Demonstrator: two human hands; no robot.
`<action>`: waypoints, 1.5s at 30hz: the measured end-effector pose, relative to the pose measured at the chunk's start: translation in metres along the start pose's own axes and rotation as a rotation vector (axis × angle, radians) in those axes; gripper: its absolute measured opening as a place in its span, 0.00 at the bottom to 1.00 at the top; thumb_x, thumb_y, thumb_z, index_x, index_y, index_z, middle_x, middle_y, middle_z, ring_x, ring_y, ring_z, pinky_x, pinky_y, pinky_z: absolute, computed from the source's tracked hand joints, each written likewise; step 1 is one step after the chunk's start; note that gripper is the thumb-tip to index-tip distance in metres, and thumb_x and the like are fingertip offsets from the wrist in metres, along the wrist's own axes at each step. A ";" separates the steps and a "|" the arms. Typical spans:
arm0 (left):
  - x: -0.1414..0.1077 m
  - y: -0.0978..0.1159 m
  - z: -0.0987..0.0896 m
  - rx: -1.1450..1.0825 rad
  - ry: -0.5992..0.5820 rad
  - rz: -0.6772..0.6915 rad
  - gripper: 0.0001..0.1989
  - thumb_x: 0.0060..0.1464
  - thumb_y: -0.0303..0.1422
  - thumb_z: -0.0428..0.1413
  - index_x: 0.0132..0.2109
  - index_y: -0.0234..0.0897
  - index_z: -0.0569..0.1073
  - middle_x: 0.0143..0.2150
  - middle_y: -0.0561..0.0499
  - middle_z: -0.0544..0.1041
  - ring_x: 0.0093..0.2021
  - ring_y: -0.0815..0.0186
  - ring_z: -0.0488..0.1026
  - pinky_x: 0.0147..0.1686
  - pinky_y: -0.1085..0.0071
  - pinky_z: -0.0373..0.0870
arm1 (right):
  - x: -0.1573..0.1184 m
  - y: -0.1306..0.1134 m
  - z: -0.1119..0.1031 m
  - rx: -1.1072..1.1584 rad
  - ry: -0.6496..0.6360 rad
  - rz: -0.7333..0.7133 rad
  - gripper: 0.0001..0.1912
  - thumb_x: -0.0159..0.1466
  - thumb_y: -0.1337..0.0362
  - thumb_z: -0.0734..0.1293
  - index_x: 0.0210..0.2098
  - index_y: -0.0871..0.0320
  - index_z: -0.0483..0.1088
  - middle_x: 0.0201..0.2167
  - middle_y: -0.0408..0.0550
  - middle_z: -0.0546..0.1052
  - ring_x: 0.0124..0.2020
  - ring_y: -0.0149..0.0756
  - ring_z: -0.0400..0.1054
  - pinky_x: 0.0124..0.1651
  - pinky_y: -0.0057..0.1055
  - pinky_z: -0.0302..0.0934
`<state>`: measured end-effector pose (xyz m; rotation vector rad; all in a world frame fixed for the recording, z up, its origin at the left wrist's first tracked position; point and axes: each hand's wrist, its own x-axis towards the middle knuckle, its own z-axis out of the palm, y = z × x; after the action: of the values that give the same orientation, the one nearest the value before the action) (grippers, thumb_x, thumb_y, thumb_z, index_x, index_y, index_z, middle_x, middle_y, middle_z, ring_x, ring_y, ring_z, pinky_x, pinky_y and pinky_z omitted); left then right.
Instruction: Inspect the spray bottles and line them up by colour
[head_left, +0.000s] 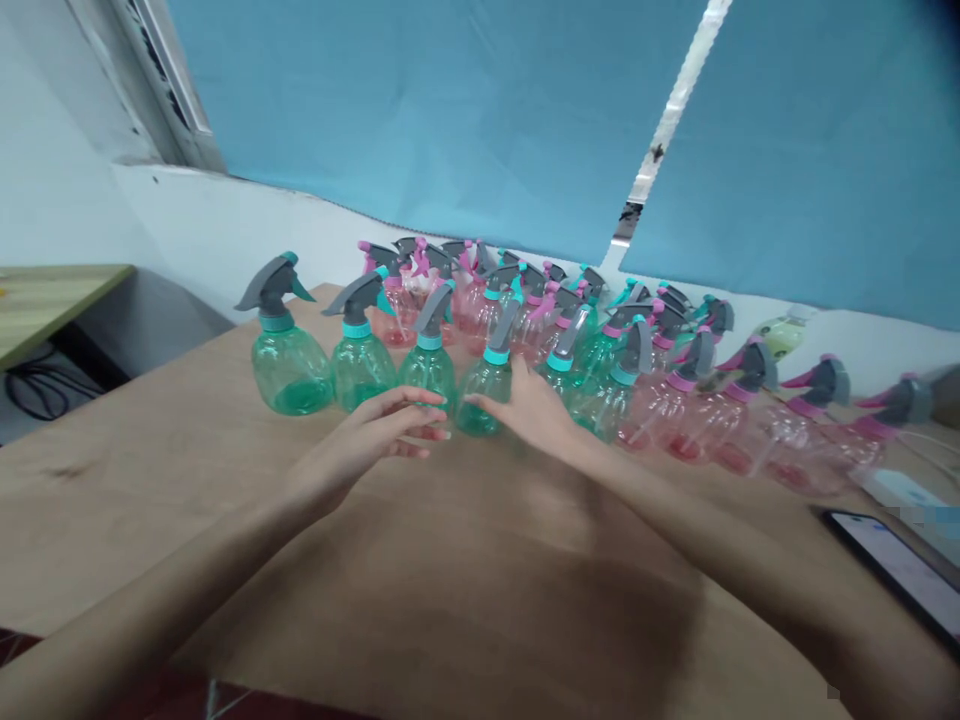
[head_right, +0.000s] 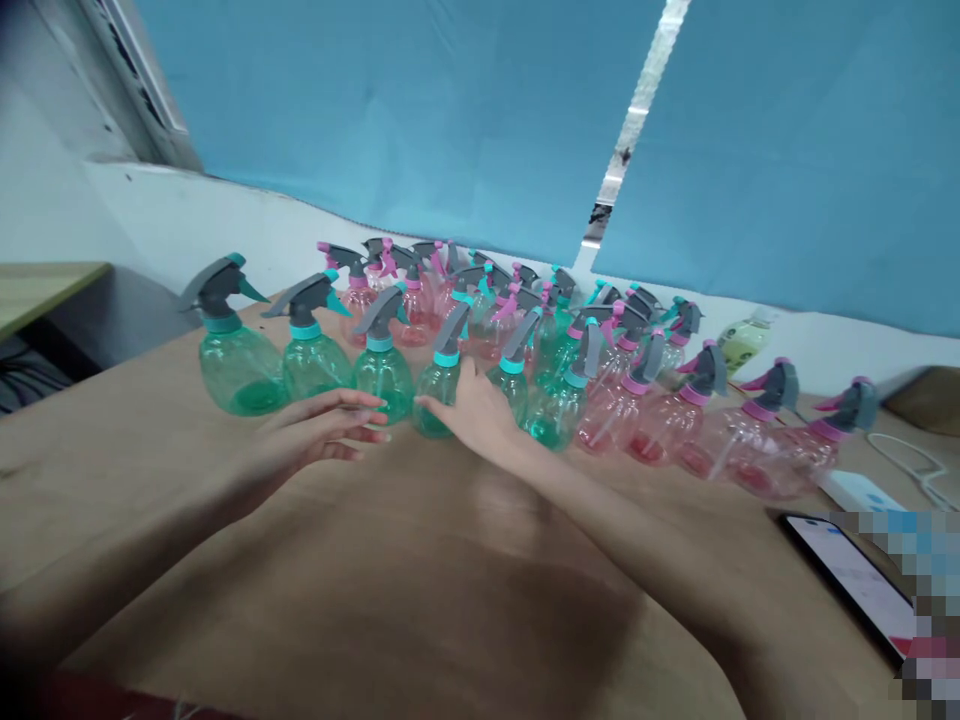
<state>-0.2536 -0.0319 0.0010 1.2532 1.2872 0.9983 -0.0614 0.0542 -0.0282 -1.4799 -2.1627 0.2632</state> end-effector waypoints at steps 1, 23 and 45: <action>0.001 -0.001 -0.001 -0.012 -0.003 -0.015 0.12 0.53 0.40 0.57 0.42 0.40 0.73 0.46 0.46 0.77 0.46 0.58 0.76 0.39 0.66 0.73 | 0.001 -0.001 0.000 0.005 0.000 0.005 0.37 0.57 0.42 0.62 0.53 0.67 0.58 0.39 0.65 0.74 0.38 0.56 0.71 0.36 0.48 0.64; 0.025 0.001 0.026 0.081 -0.150 -0.047 0.12 0.51 0.41 0.57 0.39 0.41 0.75 0.42 0.47 0.80 0.42 0.57 0.78 0.34 0.67 0.75 | -0.065 0.052 -0.053 0.014 0.213 -0.047 0.20 0.62 0.50 0.63 0.48 0.55 0.69 0.42 0.50 0.78 0.32 0.42 0.73 0.39 0.41 0.64; 0.017 0.018 0.072 0.091 -0.124 -0.047 0.10 0.51 0.39 0.56 0.39 0.40 0.73 0.34 0.51 0.75 0.34 0.65 0.74 0.30 0.71 0.68 | -0.023 0.054 -0.045 0.024 -0.018 0.166 0.35 0.59 0.43 0.61 0.56 0.63 0.61 0.41 0.61 0.76 0.43 0.54 0.71 0.37 0.43 0.64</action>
<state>-0.1786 -0.0199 0.0082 1.3271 1.2707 0.8236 0.0119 0.0486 -0.0192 -1.6517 -2.0458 0.3602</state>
